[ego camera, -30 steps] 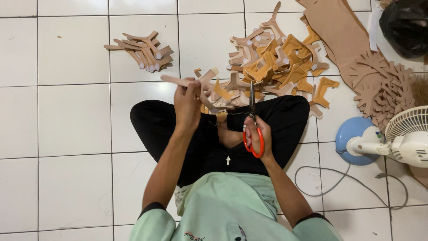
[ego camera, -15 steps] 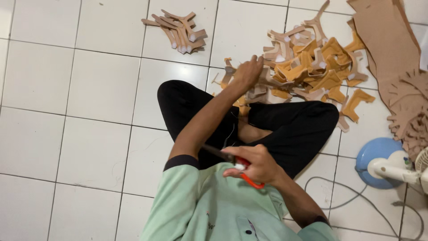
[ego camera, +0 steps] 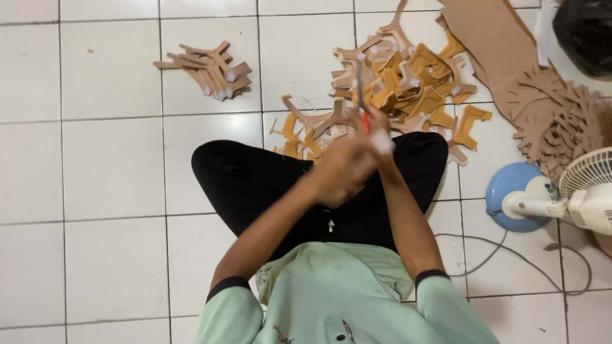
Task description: The person sits on the floor and uses shears to trim excess material from the edges of light brown shoe parts. They handle each piece one at a time, rotate it to access different edges, and place the trimmed parts into a growing pile on the floor.
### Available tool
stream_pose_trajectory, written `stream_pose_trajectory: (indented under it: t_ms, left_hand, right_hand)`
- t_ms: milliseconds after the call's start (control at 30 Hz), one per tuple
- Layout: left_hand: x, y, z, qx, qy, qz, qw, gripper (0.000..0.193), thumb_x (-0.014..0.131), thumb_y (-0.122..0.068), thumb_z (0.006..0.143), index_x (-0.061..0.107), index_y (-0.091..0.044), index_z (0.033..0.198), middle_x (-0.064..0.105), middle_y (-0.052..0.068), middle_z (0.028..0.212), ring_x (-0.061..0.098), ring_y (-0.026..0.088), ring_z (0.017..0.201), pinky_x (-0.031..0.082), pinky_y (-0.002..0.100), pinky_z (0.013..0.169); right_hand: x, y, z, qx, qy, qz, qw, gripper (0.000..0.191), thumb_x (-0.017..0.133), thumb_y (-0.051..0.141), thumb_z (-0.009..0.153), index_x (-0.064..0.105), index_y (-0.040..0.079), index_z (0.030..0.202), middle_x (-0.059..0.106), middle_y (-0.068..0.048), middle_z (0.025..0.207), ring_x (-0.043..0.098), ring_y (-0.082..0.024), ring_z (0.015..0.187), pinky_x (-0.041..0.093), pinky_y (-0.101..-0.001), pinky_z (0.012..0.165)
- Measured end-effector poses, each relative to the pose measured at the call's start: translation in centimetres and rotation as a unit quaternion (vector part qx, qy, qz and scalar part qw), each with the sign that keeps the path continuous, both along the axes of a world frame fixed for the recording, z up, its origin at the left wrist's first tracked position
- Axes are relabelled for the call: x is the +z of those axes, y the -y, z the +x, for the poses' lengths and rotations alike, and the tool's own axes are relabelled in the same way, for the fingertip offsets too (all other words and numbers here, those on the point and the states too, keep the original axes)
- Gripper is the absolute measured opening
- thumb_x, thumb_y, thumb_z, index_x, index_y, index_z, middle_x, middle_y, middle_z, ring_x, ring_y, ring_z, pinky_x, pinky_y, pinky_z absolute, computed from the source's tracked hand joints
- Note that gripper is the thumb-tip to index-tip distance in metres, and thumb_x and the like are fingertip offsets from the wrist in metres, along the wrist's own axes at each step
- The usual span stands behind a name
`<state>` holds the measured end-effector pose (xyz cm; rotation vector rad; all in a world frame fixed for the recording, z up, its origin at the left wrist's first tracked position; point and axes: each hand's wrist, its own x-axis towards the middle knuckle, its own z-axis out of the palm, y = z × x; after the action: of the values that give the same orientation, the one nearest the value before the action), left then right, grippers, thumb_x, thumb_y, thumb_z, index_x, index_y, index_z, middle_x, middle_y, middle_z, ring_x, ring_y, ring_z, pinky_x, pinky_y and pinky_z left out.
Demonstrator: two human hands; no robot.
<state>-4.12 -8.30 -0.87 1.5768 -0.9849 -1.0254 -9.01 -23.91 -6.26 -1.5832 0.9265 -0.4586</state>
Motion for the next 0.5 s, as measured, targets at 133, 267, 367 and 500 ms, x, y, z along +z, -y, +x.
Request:
stream_pose_trajectory:
  t_ms: [133,267,367,500]
  left_hand:
    - [2.3,-0.9,-6.0,-0.173,0.148,-0.282,0.932,0.025,0.068,-0.008,0.091,0.07,-0.009,0.116,0.075,0.016,0.114,0.074,0.033,0.096,0.061,0.041,0.084]
    - [0.8,-1.7,-2.2,-0.053,-0.086,-0.108,0.989,0.036,0.054,-0.002,0.097,0.063,-0.005,0.132,0.075,0.014,0.103,0.077,0.021,0.084,0.062,0.033,0.07]
    - [-1.0,-1.7,2.8,0.079,-0.244,-0.184,0.949,0.028,0.054,-0.007,0.101,0.049,0.0,0.127,0.063,0.004,0.126,0.074,0.018,0.085,0.062,0.028,0.068]
    - [-1.7,-3.1,7.1,0.178,-0.181,-0.139,0.957,0.031,0.057,-0.015,0.106,0.059,0.007,0.128,0.072,0.019,0.098,0.075,0.02,0.089,0.065,0.029,0.078]
  right_hand:
    - [-0.5,1.4,3.7,0.074,-0.047,-0.017,0.996,0.035,0.081,0.034,0.091,0.072,0.005,0.107,0.057,0.003,0.063,0.049,-0.006,0.045,0.039,-0.0235,0.042]
    - [-0.3,0.1,1.4,0.08,-0.006,0.017,0.997,0.035,0.079,0.032,0.092,0.07,0.003,0.11,0.053,0.001,0.061,0.044,-0.007,0.043,0.032,-0.0248,0.04]
    - [-0.3,-1.7,-2.8,0.075,0.021,0.008,0.997,0.035,0.074,0.033,0.093,0.069,0.002,0.109,0.059,0.0,0.064,0.047,-0.005,0.043,0.034,-0.023,0.04]
    - [0.0,-4.9,-7.1,0.12,0.056,0.077,0.988,0.041,0.066,0.036,0.105,0.066,-0.004,0.095,0.062,-0.005,0.068,0.054,-0.008,0.049,0.043,-0.0234,0.045]
